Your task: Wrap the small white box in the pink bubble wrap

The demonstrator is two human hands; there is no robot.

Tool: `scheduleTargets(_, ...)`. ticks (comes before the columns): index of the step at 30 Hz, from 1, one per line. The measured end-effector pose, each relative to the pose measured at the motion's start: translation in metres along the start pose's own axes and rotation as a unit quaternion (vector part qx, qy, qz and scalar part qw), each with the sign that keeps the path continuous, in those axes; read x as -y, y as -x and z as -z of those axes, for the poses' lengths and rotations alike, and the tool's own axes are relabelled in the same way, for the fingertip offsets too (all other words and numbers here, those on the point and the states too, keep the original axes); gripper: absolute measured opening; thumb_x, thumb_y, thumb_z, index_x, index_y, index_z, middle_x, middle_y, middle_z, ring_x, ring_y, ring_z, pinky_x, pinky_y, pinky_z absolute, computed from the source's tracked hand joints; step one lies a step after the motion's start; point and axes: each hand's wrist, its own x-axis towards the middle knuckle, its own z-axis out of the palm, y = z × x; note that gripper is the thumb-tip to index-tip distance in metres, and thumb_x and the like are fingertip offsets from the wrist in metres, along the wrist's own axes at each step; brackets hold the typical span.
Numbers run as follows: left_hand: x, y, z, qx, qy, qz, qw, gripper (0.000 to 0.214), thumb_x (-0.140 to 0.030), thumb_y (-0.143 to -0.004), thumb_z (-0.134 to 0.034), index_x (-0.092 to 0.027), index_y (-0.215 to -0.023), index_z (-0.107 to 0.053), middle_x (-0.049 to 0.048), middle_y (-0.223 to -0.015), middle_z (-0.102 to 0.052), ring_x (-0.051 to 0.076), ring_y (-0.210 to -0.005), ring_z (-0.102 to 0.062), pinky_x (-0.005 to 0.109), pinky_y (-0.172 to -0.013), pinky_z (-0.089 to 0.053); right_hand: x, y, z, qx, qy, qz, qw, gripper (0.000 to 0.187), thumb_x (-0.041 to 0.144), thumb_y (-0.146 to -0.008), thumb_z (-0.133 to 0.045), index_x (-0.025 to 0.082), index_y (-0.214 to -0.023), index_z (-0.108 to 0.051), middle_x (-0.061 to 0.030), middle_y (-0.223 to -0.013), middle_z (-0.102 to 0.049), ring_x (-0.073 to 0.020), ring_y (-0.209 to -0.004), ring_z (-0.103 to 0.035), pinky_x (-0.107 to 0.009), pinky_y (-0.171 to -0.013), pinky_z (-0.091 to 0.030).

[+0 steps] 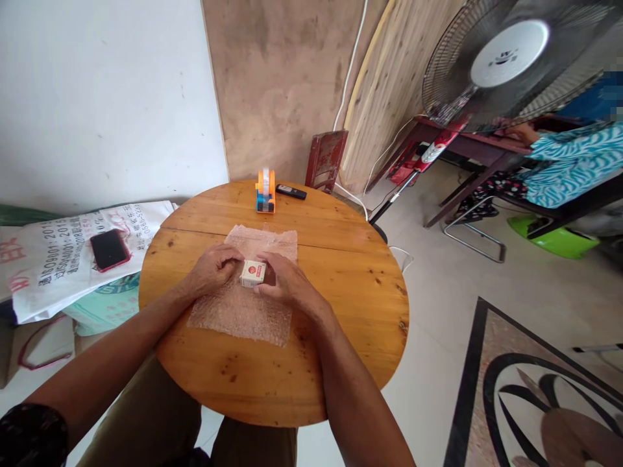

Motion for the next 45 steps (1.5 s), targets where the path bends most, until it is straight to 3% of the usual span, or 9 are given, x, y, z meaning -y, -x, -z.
scheduleTargets(8, -0.010, 0.009, 0.024, -0.092, 0.014, 0.040, 0.995, 0.024, -0.015, -0.077, -0.049, -0.016, -0.087, -0.070, 0.0070, -0.087, -0.071, 0.022, -0.085, -0.063, 0.037, -0.081, -0.047, 0.005, 0.001, 0.017, -0.056, -0.086, -0.052, 0.993, 0.020, 0.025, -0.084, -0.050, 0.019, -0.097, -0.064, -0.0051, -0.098, -0.069, -0.0188, -0.088, -0.062, -0.031, -0.078, -0.047)
scheduleTargets(15, -0.073, 0.066, 0.053, 0.171, -0.113, -0.092, 0.974, 0.014, -0.025, -0.073, -0.066, -0.020, -0.085, -0.067, 0.0041, -0.088, -0.065, 0.024, -0.090, -0.057, 0.044, -0.089, -0.038, 0.003, 0.000, 0.019, -0.099, -0.107, -0.068, 0.987, 0.017, 0.022, -0.078, -0.051, 0.018, -0.087, -0.065, -0.0031, -0.088, -0.067, -0.0161, -0.079, -0.059, -0.028, -0.072, -0.046)
scheduleTargets(24, -0.074, 0.074, 0.024, 0.149, -0.207, -0.158, 0.954, 0.010, -0.011, -0.077, -0.054, -0.018, -0.070, -0.059, 0.0041, -0.078, -0.064, 0.021, -0.082, -0.056, 0.040, -0.084, -0.038, 0.023, 0.007, 0.030, 0.002, -0.124, -0.049, 0.991, 0.013, 0.026, -0.078, -0.059, 0.018, -0.080, -0.069, -0.0026, -0.080, -0.069, -0.0165, -0.076, -0.059, -0.028, -0.071, -0.045)
scheduleTargets(28, -0.079, 0.047, 0.040, 0.101, -0.114, -0.100, 0.983, 0.011, -0.009, -0.074, -0.052, -0.018, -0.069, -0.057, 0.0015, -0.074, -0.065, 0.017, -0.075, -0.058, 0.033, -0.078, -0.040, 0.029, 0.011, 0.038, 0.024, -0.146, -0.023, 0.989, 0.026, 0.042, -0.079, -0.064, 0.020, -0.092, -0.068, -0.0045, -0.095, -0.069, -0.0225, -0.093, -0.061, -0.036, -0.085, -0.046)
scheduleTargets(31, -0.079, 0.015, 0.053, 0.050, -0.079, -0.007, 0.996, 0.009, -0.013, -0.073, -0.053, -0.019, -0.069, -0.058, 0.0000, -0.066, -0.064, 0.015, -0.067, -0.057, 0.029, -0.073, -0.041, 0.026, 0.013, 0.039, 0.052, -0.162, -0.018, 0.985, 0.053, 0.050, -0.070, -0.075, 0.023, -0.113, -0.062, -0.0069, -0.115, -0.066, -0.0271, -0.108, -0.059, -0.041, -0.091, -0.046)
scheduleTargets(34, -0.072, -0.013, 0.053, 0.066, -0.066, 0.063, 0.994, 0.010, -0.015, -0.073, -0.052, -0.020, -0.065, -0.057, -0.0021, -0.057, -0.057, 0.014, -0.056, -0.051, 0.025, -0.058, -0.035, 0.020, 0.013, 0.036, 0.070, -0.143, -0.027, 0.987, 0.067, 0.049, -0.064, -0.080, 0.022, -0.121, -0.057, -0.0086, -0.118, -0.065, -0.0268, -0.109, -0.059, -0.042, -0.094, -0.045)
scheduleTargets(37, -0.061, -0.026, 0.042, 0.069, -0.048, 0.097, 0.992, 0.009, -0.015, -0.072, -0.052, -0.020, -0.064, -0.056, -0.0034, -0.055, -0.055, 0.012, -0.053, -0.046, 0.024, -0.055, -0.032, 0.019, 0.012, 0.035, 0.023, -0.098, -0.037, 0.994, 0.059, 0.042, -0.067, -0.078, 0.020, -0.118, -0.059, -0.0083, -0.112, -0.066, -0.0236, -0.100, -0.060, -0.038, -0.088, -0.047)
scheduleTargets(41, -0.050, -0.021, 0.030, 0.055, 0.023, 0.138, 0.989, 0.007, -0.019, -0.073, -0.052, -0.020, -0.066, -0.055, -0.0038, -0.057, -0.054, 0.011, -0.052, -0.046, 0.023, -0.055, -0.033, 0.020, 0.010, 0.033, -0.014, -0.057, -0.055, 0.997, 0.016, 0.030, -0.078, -0.064, 0.018, -0.088, -0.065, -0.0043, -0.087, -0.067, -0.0188, -0.081, -0.059, -0.030, -0.074, -0.045)
scheduleTargets(45, -0.046, -0.011, 0.032, 0.039, 0.152, 0.182, 0.971, 0.024, -0.040, -0.074, -0.064, -0.019, -0.084, -0.061, -0.0008, -0.075, -0.062, 0.015, -0.067, -0.055, 0.024, -0.061, -0.041, 0.014, 0.006, 0.025, -0.058, -0.065, -0.092, 0.992, 0.015, 0.030, -0.082, -0.055, 0.018, -0.075, -0.062, -0.0018, -0.072, -0.062, -0.0156, -0.067, -0.054, -0.027, -0.063, -0.041)
